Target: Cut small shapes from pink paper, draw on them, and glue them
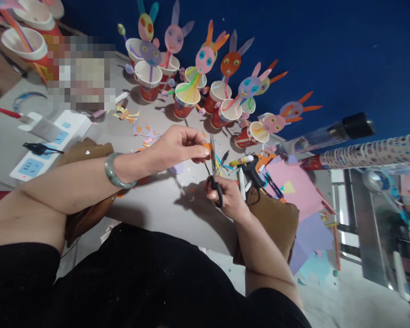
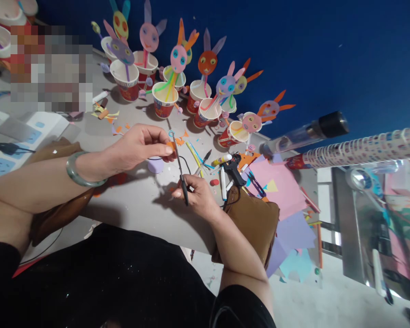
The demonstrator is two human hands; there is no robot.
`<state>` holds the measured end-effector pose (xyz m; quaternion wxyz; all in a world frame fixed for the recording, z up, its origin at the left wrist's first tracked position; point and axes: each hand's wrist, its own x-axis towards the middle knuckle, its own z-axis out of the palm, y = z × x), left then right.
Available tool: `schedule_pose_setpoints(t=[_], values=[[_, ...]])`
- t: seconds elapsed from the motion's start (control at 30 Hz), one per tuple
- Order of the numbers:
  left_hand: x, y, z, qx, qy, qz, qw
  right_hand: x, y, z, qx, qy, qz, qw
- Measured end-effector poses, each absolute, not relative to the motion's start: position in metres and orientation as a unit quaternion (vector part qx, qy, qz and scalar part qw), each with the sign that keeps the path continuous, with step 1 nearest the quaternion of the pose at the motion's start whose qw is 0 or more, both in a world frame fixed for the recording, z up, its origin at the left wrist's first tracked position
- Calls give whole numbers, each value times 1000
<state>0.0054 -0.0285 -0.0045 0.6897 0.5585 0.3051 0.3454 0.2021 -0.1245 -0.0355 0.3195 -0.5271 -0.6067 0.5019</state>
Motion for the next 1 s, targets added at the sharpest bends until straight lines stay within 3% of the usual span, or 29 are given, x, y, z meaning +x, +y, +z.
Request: schedule_pose_setpoints(t=[1.0], values=[[4, -27, -5, 572, 294, 333, 690, 202, -123, -34, -529, -608, 501, 314]])
